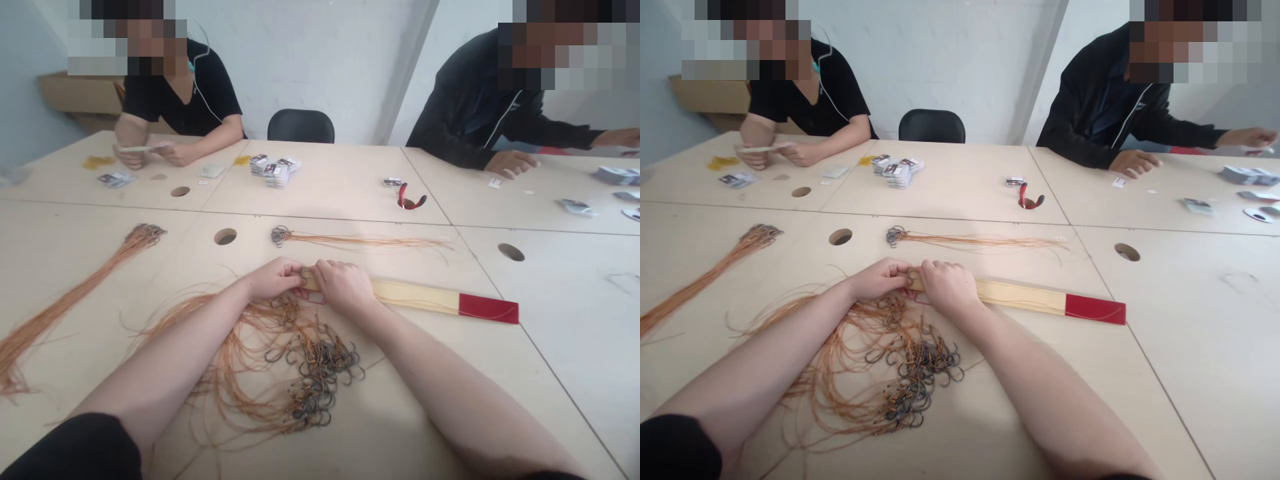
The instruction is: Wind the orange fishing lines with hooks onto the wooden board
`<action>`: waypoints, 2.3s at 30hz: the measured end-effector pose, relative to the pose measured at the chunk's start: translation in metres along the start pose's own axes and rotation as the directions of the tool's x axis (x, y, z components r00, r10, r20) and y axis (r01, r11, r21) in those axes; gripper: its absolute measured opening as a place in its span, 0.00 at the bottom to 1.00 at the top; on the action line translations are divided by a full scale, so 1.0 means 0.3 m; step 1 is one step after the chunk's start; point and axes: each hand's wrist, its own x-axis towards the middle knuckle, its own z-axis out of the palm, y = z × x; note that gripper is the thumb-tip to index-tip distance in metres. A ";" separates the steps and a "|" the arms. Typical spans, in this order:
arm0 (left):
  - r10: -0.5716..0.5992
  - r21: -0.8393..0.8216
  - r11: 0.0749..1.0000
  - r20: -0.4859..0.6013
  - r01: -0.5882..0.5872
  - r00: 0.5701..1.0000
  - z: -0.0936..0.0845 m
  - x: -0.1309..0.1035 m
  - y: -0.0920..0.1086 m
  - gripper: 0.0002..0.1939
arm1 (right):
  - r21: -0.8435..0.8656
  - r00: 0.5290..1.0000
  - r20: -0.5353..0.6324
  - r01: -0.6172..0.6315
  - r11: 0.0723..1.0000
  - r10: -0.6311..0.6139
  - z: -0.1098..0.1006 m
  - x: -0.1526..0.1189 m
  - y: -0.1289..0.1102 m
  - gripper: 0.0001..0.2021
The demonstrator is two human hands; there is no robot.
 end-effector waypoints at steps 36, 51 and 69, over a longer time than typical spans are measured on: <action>0.646 0.873 0.367 0.010 -0.322 0.763 0.009 -0.019 -0.029 0.13 | -0.233 0.937 -0.215 0.225 0.946 -0.276 -0.025 -0.071 0.014 0.15; 0.716 0.910 0.246 0.061 -0.334 0.695 0.004 -0.014 -0.039 0.11 | -0.256 0.887 -0.337 0.236 0.937 -0.316 0.001 -0.066 0.016 0.12; 0.446 0.709 0.654 -0.081 -0.263 0.891 0.037 -0.010 -0.012 0.10 | -0.085 0.944 -0.271 0.171 0.982 -0.188 0.019 -0.038 0.045 0.11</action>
